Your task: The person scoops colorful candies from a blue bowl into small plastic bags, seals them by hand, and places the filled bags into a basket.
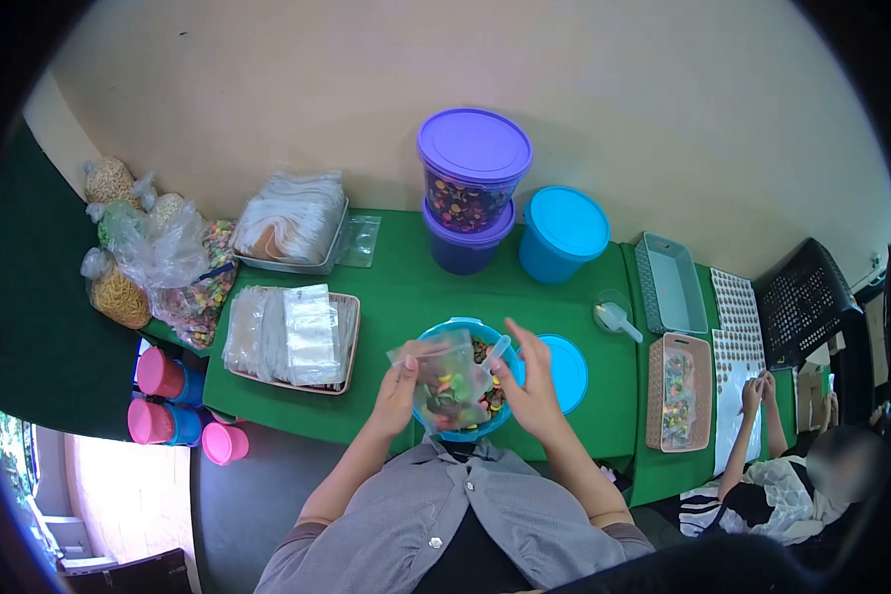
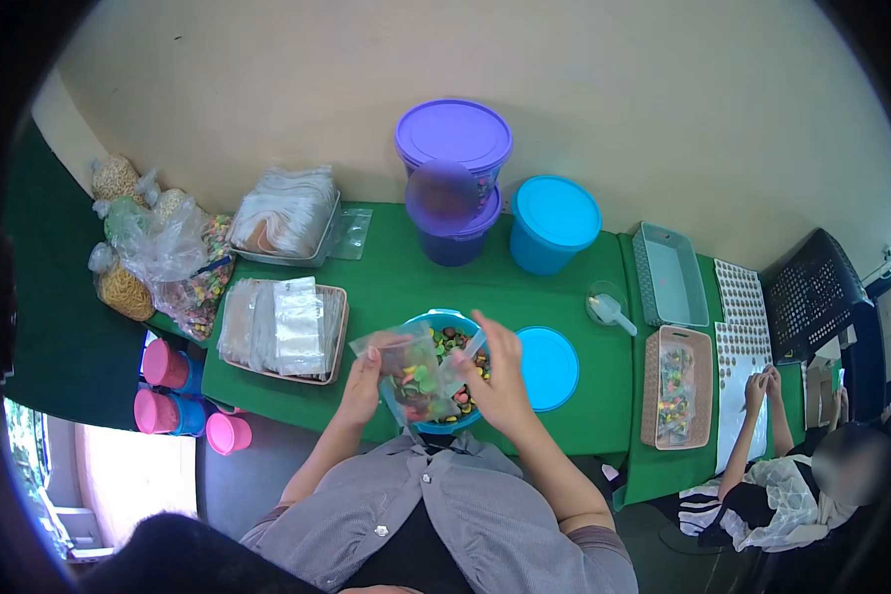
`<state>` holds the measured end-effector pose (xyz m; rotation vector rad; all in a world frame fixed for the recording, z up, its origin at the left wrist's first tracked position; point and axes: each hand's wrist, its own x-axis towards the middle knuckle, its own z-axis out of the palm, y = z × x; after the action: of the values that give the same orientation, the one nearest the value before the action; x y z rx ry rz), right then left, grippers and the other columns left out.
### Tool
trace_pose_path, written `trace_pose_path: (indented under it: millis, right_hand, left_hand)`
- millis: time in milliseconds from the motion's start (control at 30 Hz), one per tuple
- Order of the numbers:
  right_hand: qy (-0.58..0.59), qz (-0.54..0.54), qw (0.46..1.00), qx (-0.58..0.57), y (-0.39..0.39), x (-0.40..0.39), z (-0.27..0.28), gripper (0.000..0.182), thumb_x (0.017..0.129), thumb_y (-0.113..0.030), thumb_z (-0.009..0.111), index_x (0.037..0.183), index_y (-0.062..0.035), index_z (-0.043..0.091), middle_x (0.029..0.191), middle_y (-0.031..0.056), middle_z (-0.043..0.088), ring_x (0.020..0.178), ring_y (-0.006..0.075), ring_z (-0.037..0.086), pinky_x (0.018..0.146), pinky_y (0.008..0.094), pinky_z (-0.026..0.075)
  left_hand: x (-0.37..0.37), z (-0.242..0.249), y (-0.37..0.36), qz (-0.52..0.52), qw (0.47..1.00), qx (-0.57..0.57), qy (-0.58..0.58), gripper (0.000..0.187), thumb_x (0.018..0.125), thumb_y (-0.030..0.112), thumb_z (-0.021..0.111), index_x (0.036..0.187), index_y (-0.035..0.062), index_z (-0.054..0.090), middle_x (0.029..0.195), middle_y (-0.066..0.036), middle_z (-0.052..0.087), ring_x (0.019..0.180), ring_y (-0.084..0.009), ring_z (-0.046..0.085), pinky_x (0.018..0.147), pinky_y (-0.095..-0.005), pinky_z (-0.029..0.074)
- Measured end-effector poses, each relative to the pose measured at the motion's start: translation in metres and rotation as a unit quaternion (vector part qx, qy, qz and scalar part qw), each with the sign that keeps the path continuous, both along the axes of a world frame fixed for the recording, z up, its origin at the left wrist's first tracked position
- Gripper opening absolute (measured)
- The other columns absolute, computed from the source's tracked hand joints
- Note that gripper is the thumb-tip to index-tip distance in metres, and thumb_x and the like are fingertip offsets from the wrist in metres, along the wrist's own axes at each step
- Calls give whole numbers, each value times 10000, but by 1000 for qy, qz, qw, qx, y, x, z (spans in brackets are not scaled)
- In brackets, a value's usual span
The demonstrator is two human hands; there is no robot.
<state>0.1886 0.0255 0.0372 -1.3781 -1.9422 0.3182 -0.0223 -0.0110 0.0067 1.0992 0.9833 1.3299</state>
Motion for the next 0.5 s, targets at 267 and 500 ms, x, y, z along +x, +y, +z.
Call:
trace_pose_path:
  millis: [267, 500]
  right_hand:
    - [463, 199, 820, -271, -12, -16, 1, 173, 870, -26, 664, 1032, 31, 643, 1075, 68, 580, 966, 141, 581, 869, 280, 462]
    - [444, 195, 853, -191, -23, -22, -5, 68, 865, -21, 670, 921, 10, 691, 893, 50, 623, 864, 126, 582, 761, 265, 465]
  left_hand:
    - [28, 18, -8, 61, 997, 44, 26, 222, 980, 228, 557, 978, 11, 602, 1016, -71, 565, 950, -160, 565, 891, -299, 441]
    - [30, 18, -12, 54, 994, 80, 45, 190, 931, 195, 637, 931, 6, 615, 872, -59, 620, 777, -134, 615, 750, -278, 496]
